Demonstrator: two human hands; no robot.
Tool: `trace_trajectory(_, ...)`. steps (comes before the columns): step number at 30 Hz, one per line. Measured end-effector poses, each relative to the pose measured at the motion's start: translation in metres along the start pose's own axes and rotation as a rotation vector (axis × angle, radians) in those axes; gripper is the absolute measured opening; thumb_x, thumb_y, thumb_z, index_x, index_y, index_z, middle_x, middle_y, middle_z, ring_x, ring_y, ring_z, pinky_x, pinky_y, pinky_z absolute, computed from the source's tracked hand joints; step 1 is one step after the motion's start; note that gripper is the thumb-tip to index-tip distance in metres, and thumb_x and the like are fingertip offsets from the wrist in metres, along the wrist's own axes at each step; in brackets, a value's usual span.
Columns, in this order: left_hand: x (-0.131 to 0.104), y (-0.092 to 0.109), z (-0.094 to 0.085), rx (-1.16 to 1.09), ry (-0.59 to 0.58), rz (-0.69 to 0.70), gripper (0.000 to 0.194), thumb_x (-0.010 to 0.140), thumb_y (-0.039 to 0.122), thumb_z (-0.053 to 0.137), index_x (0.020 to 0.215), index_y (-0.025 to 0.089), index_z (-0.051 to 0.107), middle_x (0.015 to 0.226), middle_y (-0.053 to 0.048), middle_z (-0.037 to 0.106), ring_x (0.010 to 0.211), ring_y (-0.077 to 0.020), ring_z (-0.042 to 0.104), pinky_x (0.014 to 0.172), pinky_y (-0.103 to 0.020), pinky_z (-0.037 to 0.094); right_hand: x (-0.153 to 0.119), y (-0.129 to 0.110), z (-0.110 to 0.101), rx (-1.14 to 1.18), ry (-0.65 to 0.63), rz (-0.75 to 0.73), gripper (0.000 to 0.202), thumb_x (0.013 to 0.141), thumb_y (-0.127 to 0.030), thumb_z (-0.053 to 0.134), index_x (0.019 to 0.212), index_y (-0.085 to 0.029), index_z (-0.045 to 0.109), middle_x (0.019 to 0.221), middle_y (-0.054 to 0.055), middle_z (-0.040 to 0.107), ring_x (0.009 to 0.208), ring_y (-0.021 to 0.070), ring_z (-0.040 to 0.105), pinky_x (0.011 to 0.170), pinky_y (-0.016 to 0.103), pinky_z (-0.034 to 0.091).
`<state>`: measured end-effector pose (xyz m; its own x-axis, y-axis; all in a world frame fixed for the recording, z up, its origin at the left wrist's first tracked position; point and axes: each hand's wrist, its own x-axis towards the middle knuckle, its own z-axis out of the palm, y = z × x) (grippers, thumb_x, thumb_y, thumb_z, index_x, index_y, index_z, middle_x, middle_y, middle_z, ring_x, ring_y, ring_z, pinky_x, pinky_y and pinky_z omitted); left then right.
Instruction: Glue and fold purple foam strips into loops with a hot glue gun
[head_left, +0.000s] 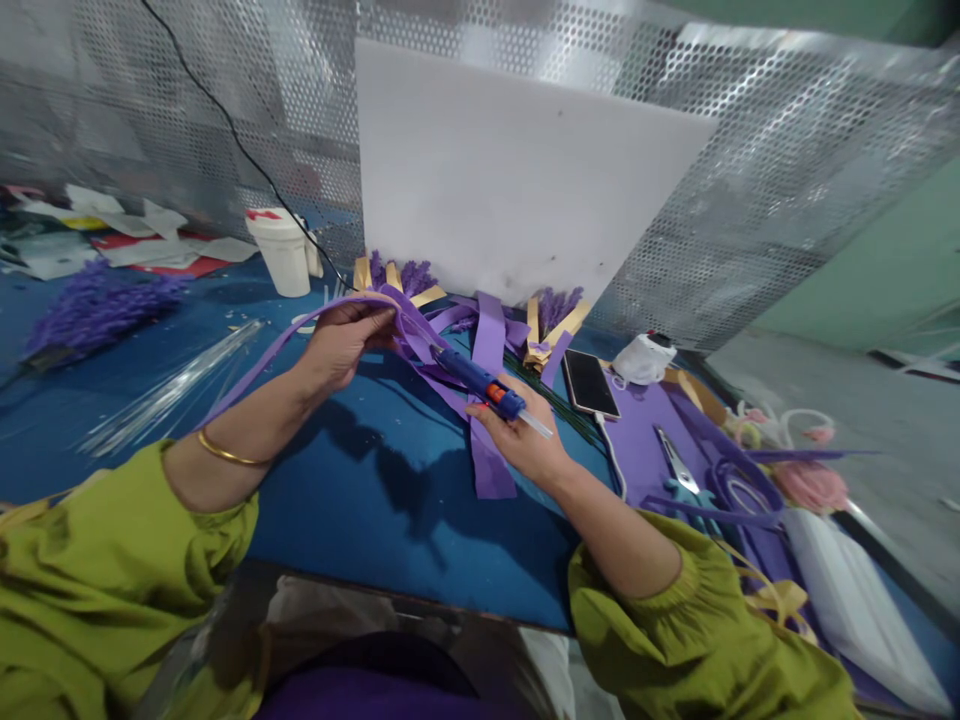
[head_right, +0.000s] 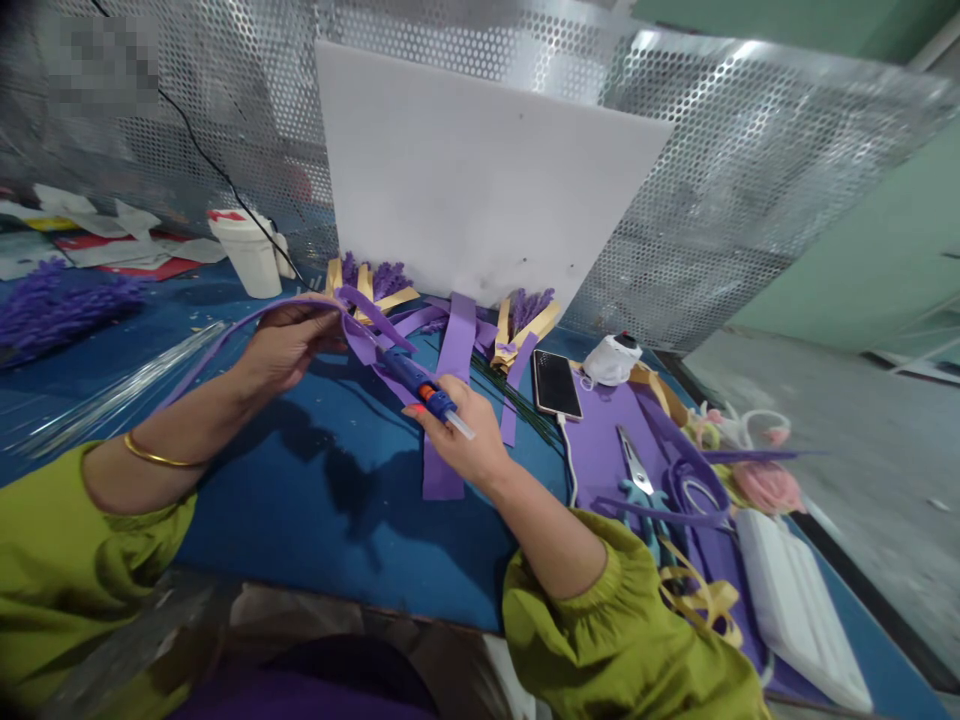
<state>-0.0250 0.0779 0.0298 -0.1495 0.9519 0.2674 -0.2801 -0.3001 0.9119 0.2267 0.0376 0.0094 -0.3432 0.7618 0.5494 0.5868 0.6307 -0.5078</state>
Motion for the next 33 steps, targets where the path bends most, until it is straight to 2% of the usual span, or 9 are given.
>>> trace_trajectory(7, 0.0013, 0.0022, -0.0016, 0.036, 0.062, -0.013, 0.008, 0.072, 0.022, 0.077, 0.079, 0.019, 0.073, 0.076, -0.002, 0.073, 0.068, -0.0177, 0.067, 0.062, -0.028, 0.055, 0.0000, -0.0011, -0.0010, 0.002, -0.013, 0.019, 0.036, 0.088, -0.047, 0.063, 0.070, -0.025, 0.040, 0.066, -0.001, 0.049, 0.060, 0.0176, 0.047, 0.058, 0.030, 0.034)
trace_trajectory(18, 0.0070, -0.0003, -0.0054, 0.002, 0.073, 0.014, 0.010, 0.071, 0.023, 0.079, 0.076, 0.016, 0.072, 0.069, -0.002, 0.072, 0.059, -0.0151, 0.067, 0.056, -0.024, 0.055, 0.0007, -0.0018, -0.0005, -0.008, -0.010, -0.019, 0.036, 0.088, -0.043, 0.064, 0.070, -0.024, 0.039, 0.065, -0.002, 0.048, 0.059, 0.0156, 0.045, 0.056, 0.028, 0.032)
trace_trajectory(28, 0.0067, -0.0009, -0.0057, 0.005, 0.096, 0.019, 0.007, 0.074, 0.022, 0.077, 0.076, 0.017, 0.072, 0.074, -0.003, 0.074, 0.063, -0.0177, 0.069, 0.061, -0.028, 0.058, 0.0003, -0.0028, -0.0009, -0.004, -0.003, -0.044, 0.035, 0.087, -0.041, 0.065, 0.070, -0.025, 0.039, 0.064, -0.003, 0.047, 0.058, 0.0149, 0.044, 0.056, 0.028, 0.032)
trace_trajectory(33, 0.0054, 0.0005, -0.0042, 0.001, 0.106, 0.008, 0.006, 0.074, 0.020, 0.077, 0.076, 0.016, 0.072, 0.072, -0.002, 0.073, 0.061, -0.0154, 0.068, 0.059, -0.025, 0.057, 0.0002, -0.0022, -0.0005, -0.014, -0.004, -0.038, 0.034, 0.087, -0.041, 0.064, 0.070, -0.025, 0.039, 0.064, -0.003, 0.048, 0.058, 0.0153, 0.045, 0.056, 0.028, 0.033)
